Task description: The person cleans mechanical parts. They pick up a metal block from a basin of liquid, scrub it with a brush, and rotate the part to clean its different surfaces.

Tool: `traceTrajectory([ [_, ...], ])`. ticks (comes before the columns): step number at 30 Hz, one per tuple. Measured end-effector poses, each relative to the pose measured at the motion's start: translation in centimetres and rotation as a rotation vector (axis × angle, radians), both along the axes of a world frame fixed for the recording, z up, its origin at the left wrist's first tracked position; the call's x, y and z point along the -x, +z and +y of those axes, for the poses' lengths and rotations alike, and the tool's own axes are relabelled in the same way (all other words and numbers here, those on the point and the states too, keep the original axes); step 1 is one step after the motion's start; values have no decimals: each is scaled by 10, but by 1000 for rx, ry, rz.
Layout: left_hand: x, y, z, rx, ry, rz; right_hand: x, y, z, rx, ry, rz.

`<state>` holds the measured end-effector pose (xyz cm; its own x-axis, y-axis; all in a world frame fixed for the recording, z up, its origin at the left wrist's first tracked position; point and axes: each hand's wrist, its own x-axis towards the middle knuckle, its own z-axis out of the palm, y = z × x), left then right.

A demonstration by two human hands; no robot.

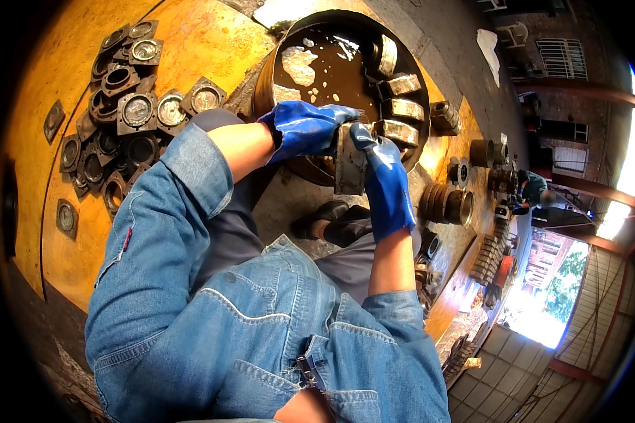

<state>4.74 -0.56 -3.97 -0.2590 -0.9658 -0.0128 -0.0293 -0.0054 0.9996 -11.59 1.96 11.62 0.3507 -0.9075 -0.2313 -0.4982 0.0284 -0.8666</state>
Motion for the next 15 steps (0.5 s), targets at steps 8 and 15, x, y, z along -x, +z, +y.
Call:
traceTrajectory([
  [8,-3,58,18,-294,8,447,7,0,-3,-6,-14,4],
  [15,-15,62,26,-277,-48,507,2,0,-5,-62,22,-2],
])
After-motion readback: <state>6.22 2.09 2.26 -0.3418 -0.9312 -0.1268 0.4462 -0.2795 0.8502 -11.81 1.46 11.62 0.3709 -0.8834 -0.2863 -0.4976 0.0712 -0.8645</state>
